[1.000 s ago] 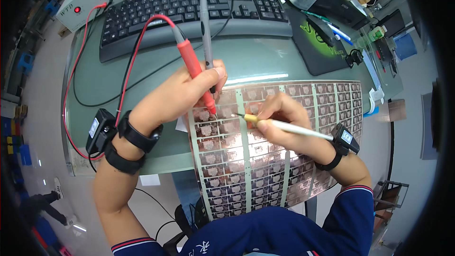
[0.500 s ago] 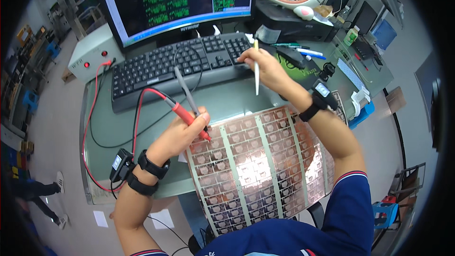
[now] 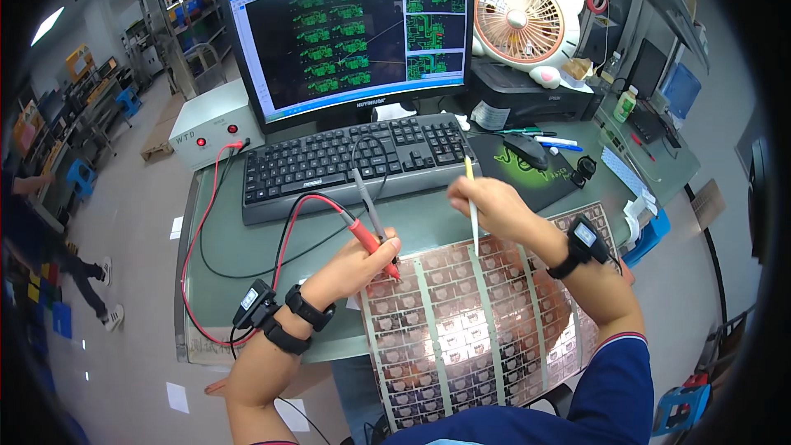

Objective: Inspecting and marking points on circuit board panels using an electrical probe and a pen.

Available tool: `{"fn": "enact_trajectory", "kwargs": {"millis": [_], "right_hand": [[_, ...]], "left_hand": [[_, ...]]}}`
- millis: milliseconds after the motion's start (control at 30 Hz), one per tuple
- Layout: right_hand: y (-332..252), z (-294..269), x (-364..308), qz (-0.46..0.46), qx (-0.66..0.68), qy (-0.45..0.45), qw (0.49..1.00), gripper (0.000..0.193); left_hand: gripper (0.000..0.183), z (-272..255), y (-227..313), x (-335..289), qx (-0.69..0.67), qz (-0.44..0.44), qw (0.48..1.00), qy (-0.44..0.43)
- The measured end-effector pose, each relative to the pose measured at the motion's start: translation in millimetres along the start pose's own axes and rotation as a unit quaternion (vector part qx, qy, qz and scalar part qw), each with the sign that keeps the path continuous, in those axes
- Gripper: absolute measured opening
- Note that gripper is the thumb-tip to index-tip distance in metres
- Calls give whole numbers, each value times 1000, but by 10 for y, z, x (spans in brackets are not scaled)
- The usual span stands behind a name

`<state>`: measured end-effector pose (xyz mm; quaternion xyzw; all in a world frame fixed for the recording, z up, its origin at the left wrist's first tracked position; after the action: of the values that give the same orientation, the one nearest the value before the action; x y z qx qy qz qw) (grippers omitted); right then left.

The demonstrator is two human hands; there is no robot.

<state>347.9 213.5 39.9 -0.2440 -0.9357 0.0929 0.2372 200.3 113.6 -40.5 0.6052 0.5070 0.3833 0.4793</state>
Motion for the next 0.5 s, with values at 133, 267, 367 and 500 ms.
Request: {"fn": "enact_trajectory", "kwargs": {"millis": [133,267,367,500], "right_hand": [[-42,7,-334,42,-37,-44,998,16],[25,8,-520,71,-28,-40,996,18],[105,58,-559,88,2,-24,996,18],[107,54,-511,96,14,-6,995,18]], "left_hand": [[35,-23,10,-21,-4,3,1000,8],[33,18,73,-32,-4,-35,999,-5],[31,25,110,-46,-2,-34,999,-11],[30,-1,160,-67,-9,13,1000,14]]}}
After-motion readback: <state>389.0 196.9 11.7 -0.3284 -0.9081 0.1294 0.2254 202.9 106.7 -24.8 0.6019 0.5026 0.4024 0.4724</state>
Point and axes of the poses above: each hand's wrist, its own x-axis towards the middle knuckle, its own z-axis out of the palm, y = z × x, the point moved 10 cm from there along x, towards the middle knuckle, and after that the axes turned 4 degrees about z, right-handed, at the moved point
